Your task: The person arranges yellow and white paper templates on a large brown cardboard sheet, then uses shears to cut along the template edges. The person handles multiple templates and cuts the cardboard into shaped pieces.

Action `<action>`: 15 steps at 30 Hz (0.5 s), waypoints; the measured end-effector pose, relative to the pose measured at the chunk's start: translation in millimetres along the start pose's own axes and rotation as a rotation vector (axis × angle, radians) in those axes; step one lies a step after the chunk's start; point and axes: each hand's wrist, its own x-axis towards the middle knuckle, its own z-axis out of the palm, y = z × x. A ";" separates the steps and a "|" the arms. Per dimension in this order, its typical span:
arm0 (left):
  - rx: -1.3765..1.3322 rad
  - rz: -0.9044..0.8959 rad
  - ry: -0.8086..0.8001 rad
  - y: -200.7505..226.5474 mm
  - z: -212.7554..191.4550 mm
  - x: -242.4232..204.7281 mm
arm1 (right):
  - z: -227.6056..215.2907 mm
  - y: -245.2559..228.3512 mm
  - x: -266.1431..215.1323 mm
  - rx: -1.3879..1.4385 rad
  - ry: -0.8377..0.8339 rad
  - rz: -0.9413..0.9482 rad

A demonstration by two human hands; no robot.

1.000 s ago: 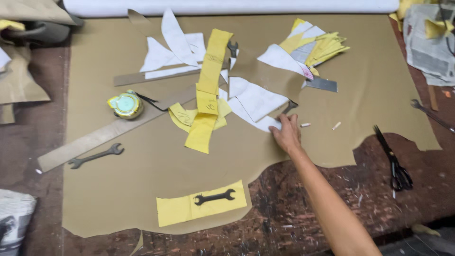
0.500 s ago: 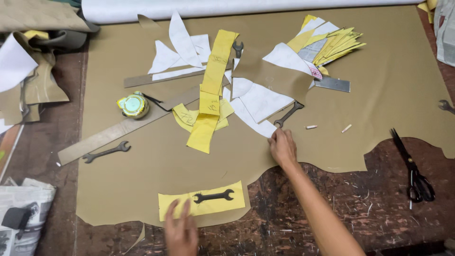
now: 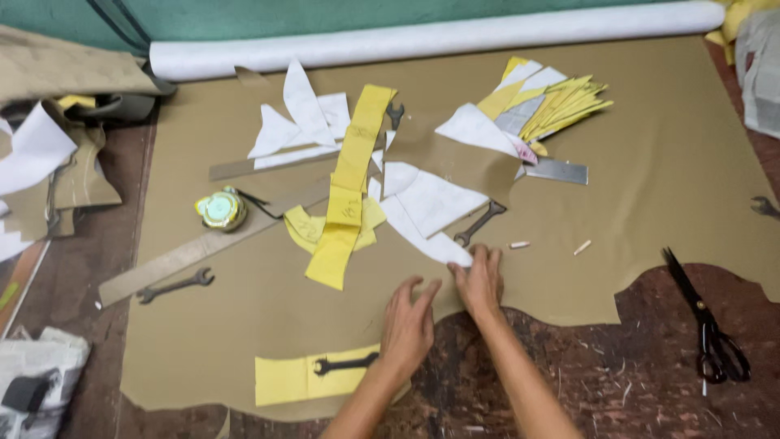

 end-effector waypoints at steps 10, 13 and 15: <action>0.224 0.337 -0.211 4.6 -4.2 35.9 | -65.5 22.8 -48.7 0.241 -0.738 0.058; -0.076 0.145 -0.618 18.1 -13.7 45.5 | -123.6 50.9 -56.3 0.393 -0.663 0.136; -0.345 -0.026 -0.739 20.9 -23.7 38.3 | -156.9 54.5 -49.1 0.615 -0.477 0.248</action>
